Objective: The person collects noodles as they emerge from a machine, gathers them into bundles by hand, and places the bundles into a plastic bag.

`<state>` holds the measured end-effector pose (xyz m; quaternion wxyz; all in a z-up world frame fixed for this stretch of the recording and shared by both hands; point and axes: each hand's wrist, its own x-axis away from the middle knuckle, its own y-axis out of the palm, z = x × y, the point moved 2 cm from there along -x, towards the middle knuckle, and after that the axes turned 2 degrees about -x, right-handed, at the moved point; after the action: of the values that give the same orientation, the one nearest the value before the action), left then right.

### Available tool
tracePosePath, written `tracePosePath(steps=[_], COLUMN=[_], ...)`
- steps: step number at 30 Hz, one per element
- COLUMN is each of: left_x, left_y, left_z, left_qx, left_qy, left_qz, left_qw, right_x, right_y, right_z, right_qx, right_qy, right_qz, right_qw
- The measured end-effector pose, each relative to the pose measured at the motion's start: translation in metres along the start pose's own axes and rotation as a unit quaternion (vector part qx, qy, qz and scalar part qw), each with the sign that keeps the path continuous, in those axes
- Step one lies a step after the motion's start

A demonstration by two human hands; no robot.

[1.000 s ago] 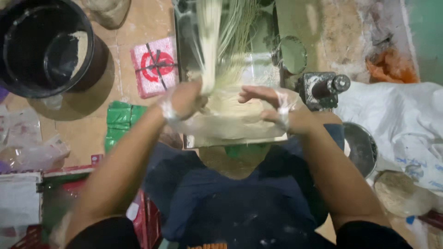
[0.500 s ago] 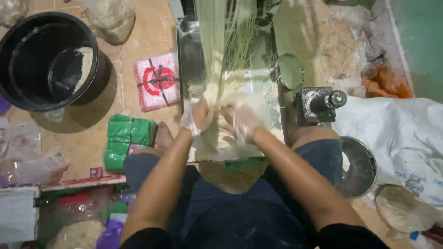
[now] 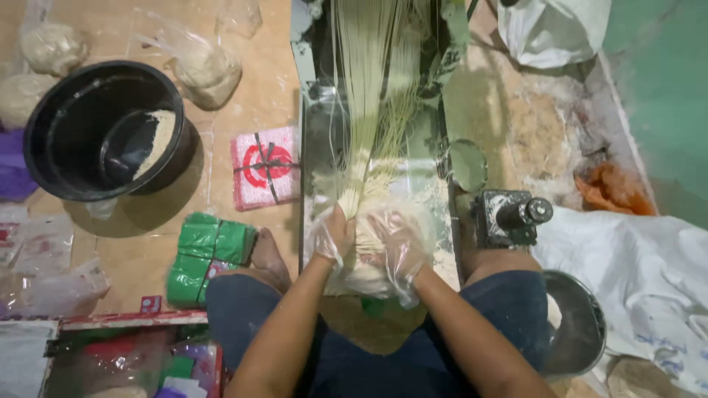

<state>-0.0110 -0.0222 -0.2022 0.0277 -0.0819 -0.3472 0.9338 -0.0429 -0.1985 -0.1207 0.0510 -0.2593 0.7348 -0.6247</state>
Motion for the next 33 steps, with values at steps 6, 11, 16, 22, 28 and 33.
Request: tracePosePath(steps=[6,11,16,22,28,33], left_x=[0.001,0.003,0.001,0.000,-0.015,-0.031], left_y=[-0.012,-0.027,-0.029,-0.026,-0.064,-0.140], left_z=[0.015,0.033,0.039,0.036,0.087,0.197], left_qx=[-0.024,-0.009,-0.002,-0.007,-0.062,-0.018], left_qy=[-0.023,-0.025,-0.029,-0.039,-0.158,-0.231], left_qz=[-0.020,-0.012,-0.015,-0.031,-0.154,-0.244], left_qw=[0.999,1.000,0.999,0.999,0.973,0.942], right_x=[0.018,0.016,0.034,0.023,0.038,0.034], right_y=[-0.058,-0.052,-0.092,-0.055,-0.094,-0.136], right_z=[-0.035,-0.034,-0.047,-0.032,-0.043,-0.037], right_qx=[0.008,-0.003,-0.048,-0.024,-0.259,-0.525], right_qy=[0.062,0.081,0.074,0.088,0.087,-0.194], right_qz=[-0.090,-0.129,-0.108,-0.124,-0.143,0.000], right_qw=[0.994,0.988,0.990,0.988,0.951,0.829])
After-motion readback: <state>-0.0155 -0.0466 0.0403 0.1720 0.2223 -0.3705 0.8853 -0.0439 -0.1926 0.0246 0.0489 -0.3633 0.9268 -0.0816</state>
